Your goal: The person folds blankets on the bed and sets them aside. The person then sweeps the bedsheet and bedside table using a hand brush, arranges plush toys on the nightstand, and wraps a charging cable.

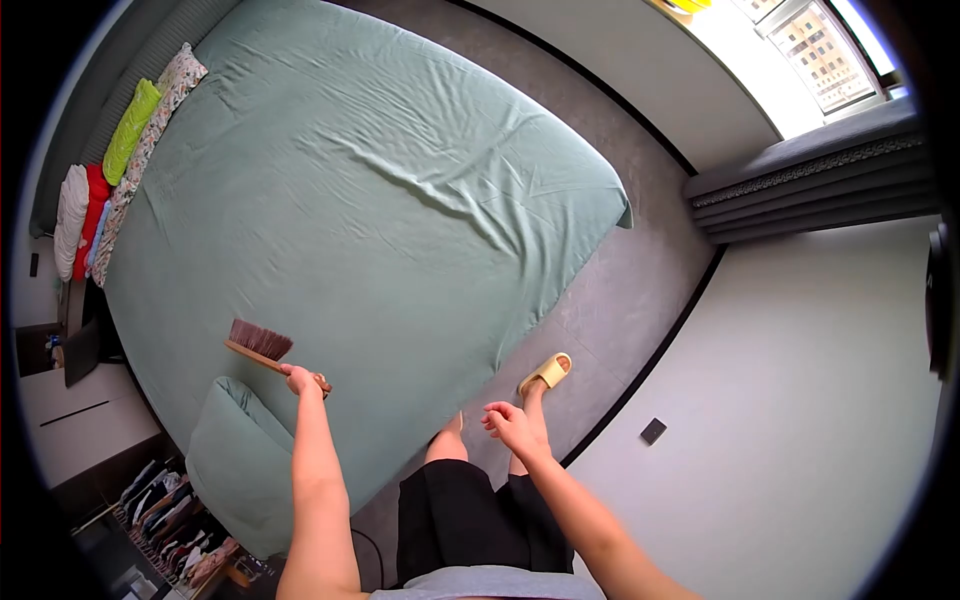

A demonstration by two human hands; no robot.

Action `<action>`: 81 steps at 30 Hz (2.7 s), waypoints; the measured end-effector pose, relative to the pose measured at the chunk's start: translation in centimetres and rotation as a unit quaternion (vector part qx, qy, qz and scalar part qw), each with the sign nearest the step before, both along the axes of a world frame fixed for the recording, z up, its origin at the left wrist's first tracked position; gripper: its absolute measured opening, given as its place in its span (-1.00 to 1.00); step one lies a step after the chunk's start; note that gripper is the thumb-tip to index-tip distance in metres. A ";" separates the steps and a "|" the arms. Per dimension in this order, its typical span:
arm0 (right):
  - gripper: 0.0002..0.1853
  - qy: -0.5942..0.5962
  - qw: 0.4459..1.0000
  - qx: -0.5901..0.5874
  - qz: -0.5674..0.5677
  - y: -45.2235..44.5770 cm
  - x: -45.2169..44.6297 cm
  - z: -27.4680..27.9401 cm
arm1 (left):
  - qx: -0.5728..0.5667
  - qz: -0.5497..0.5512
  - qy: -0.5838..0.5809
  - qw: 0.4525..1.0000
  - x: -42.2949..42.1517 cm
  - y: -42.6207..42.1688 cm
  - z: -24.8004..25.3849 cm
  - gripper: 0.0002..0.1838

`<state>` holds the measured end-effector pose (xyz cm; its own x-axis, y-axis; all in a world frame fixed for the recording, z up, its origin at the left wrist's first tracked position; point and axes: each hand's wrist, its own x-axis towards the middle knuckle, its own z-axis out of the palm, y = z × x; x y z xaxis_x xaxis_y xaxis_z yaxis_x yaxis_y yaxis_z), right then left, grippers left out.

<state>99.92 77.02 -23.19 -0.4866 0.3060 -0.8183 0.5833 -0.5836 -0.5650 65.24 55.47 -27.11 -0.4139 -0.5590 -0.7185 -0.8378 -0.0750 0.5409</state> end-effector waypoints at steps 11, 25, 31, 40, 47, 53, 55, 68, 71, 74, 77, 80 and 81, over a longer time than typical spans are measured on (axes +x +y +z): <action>-0.78 -0.049 0.995 0.064 0.062 17.3 10.9 0.6 | 0.114 -0.792 0.101 0.591 35.3 37.6 -5.0 -0.54; -0.80 -0.056 0.992 0.041 0.106 29.6 10.1 0.2 | -0.022 0.154 0.081 0.984 10.0 22.0 -0.6 -0.39; -0.78 -0.051 0.993 0.068 0.086 35.3 5.0 1.4 | -0.095 -0.415 0.152 0.892 21.4 44.0 -15.2 -0.32; -0.81 0.003 0.993 0.106 0.046 47.3 -6.5 2.3 | -0.029 -0.556 0.209 0.804 18.6 51.6 -2.3 -0.49; -0.80 -0.023 0.991 0.048 0.127 49.2 -8.8 -0.1 | -0.119 0.065 0.170 0.976 4.6 29.9 -6.2 -0.45; -0.80 -0.037 0.978 0.039 0.199 53.5 -10.5 -0.5 | 0.150 0.264 0.085 0.949 9.3 40.3 -5.6 -0.46; -0.80 -0.027 0.973 0.047 0.226 56.4 -11.5 -0.7 | 0.083 0.092 0.130 0.984 14.6 52.8 -10.1 -0.47; -0.83 0.010 0.937 0.106 0.332 77.9 -16.6 1.5 | -0.175 -0.182 0.252 0.934 14.5 69.9 -1.9 -0.69; -0.82 0.003 0.929 0.091 0.359 79.3 -16.9 1.0 | -0.260 0.056 0.273 0.924 14.2 58.3 -8.9 -0.73; -0.81 0.004 0.921 0.072 0.384 79.9 -17.2 0.9 | -0.113 0.355 0.227 0.900 13.2 51.7 -6.0 -0.68; -0.81 -0.013 0.917 0.045 0.397 80.5 -18.6 0.8 | 0.016 0.492 0.088 0.866 8.6 52.4 -1.6 -0.50; -0.81 -0.035 0.903 0.045 0.425 81.0 -21.9 0.7 | 0.184 0.401 0.093 0.893 1.0 58.9 -4.9 -0.46; -0.81 -0.046 0.900 0.044 0.432 81.0 -23.1 0.5 | 0.136 0.317 0.135 0.929 -1.4 63.9 -5.9 -0.44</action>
<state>76.80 158.04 -22.69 -0.5056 -0.0889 -0.8582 0.8442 0.1544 -0.5133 63.81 119.38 -33.06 -0.2494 -0.5656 -0.7861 -0.4152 -0.6709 0.6144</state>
